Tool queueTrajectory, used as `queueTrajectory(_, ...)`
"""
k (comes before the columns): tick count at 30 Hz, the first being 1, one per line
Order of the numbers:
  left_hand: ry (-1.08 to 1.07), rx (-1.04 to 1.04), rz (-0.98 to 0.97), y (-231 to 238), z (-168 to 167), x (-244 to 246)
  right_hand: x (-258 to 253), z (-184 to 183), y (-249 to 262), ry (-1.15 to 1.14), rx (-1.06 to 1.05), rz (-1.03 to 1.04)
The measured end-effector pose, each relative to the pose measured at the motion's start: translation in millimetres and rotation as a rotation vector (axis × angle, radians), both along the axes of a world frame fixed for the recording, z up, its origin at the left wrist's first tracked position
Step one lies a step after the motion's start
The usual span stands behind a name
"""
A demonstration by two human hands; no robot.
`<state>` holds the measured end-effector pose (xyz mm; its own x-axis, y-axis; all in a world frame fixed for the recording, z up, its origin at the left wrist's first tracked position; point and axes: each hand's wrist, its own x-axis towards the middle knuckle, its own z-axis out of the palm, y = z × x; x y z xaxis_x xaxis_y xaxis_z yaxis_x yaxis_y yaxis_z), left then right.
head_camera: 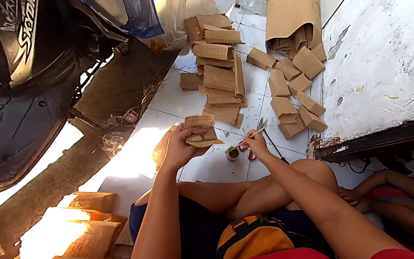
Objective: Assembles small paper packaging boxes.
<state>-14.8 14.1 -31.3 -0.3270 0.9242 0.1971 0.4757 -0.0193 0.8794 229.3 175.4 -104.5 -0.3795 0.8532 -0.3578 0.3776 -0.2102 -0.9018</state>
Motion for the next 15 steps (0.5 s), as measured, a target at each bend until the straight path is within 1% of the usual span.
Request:
queueTrajectory(3, -0.037, 0.035, -0.025, -1, 4, 3, 14, 54, 5, 0.183, -0.076, -0.009)
queueTrajectory(7, -0.053, 0.091, -0.07, -1, 7, 7, 37, 123, 23, 0.442, -0.069, -0.041)
queueTrajectory(11, -0.089, 0.112, -0.125, 0, 8, 12, 54, 187, 29, 0.659, 0.039, 0.026)
queueTrajectory(15, -0.175, 0.098, -0.182, -3, 8, 14, 57, 250, 28, 0.757, 0.215, 0.142)
